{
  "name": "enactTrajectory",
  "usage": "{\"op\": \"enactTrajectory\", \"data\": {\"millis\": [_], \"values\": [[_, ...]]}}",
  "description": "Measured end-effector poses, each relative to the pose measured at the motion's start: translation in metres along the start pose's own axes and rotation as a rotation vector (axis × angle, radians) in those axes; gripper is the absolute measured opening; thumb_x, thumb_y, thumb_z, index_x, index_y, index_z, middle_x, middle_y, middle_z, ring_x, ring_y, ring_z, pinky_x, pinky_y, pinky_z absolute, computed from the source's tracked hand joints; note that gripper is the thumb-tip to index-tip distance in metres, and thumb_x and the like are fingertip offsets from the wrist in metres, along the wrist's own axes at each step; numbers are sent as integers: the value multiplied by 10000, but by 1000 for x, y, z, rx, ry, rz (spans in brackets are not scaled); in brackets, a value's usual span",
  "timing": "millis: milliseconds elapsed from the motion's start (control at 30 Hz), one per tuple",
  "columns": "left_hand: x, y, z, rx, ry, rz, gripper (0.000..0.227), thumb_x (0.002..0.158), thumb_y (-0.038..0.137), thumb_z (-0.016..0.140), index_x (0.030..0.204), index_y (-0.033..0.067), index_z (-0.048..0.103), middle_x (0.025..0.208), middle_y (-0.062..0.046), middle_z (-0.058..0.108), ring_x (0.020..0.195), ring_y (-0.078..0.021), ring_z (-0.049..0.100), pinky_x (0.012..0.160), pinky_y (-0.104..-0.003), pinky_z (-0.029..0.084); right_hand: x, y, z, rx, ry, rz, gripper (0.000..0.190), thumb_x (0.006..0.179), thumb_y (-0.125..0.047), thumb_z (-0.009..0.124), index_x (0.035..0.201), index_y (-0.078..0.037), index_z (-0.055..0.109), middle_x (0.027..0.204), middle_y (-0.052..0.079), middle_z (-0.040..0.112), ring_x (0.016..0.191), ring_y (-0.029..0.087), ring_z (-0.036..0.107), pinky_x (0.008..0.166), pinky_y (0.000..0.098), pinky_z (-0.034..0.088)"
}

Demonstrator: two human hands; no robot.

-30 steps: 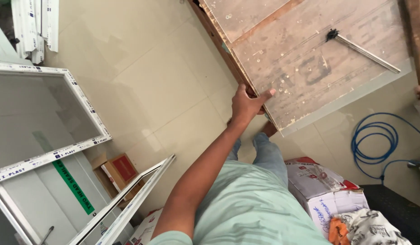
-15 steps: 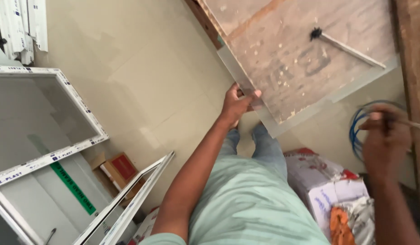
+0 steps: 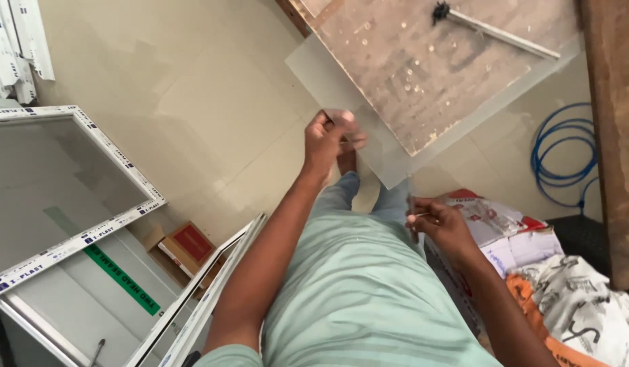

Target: Assembling a window frame by measuring material, placing a glass pane, and hammering in plastic retainers.

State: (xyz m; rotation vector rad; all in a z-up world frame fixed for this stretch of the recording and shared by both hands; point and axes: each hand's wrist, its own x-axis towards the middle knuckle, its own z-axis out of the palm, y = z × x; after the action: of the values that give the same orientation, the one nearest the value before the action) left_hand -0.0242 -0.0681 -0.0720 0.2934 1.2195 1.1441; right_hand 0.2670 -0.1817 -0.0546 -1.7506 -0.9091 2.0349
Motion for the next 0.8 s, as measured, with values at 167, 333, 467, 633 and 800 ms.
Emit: {"op": "enactTrajectory", "data": {"millis": [167,333,467,633,800], "values": [[18,13,20,-2,277,-32,508,980,563,544,895,62,571,777,-88,625,595,-214,651,529,-370,571,3,7,6,116,-41,29,379,908,-65,720,1275,20,679,1034,108,733,898,180,695,748,336,557],[44,8,36,-96,434,54,640,972,674,436,799,67,542,625,-58,540,484,-206,554,428,-371,490,2,5,4,124,-50,12,365,908,-73,710,1262,9,678,1090,107,742,962,189,726,816,329,571],[44,5,40,-64,493,120,656,978,690,387,771,78,497,606,-64,514,454,-201,525,399,-358,460,0,4,6,125,-59,21,359,909,-83,701,1258,2,687,1105,110,749,990,205,741,903,342,589],[38,11,45,-41,503,134,649,976,697,363,757,95,467,590,-50,486,439,-186,500,388,-346,446,3,17,6,144,-47,39,355,913,-73,693,1261,-4,691,1114,117,746,1013,210,737,932,359,588],[34,12,46,-7,484,135,654,993,703,353,740,104,420,558,-35,431,420,-157,435,371,-319,383,4,11,6,142,-57,61,370,903,-88,695,1266,-19,689,1130,110,745,1015,209,736,931,359,580]]}}
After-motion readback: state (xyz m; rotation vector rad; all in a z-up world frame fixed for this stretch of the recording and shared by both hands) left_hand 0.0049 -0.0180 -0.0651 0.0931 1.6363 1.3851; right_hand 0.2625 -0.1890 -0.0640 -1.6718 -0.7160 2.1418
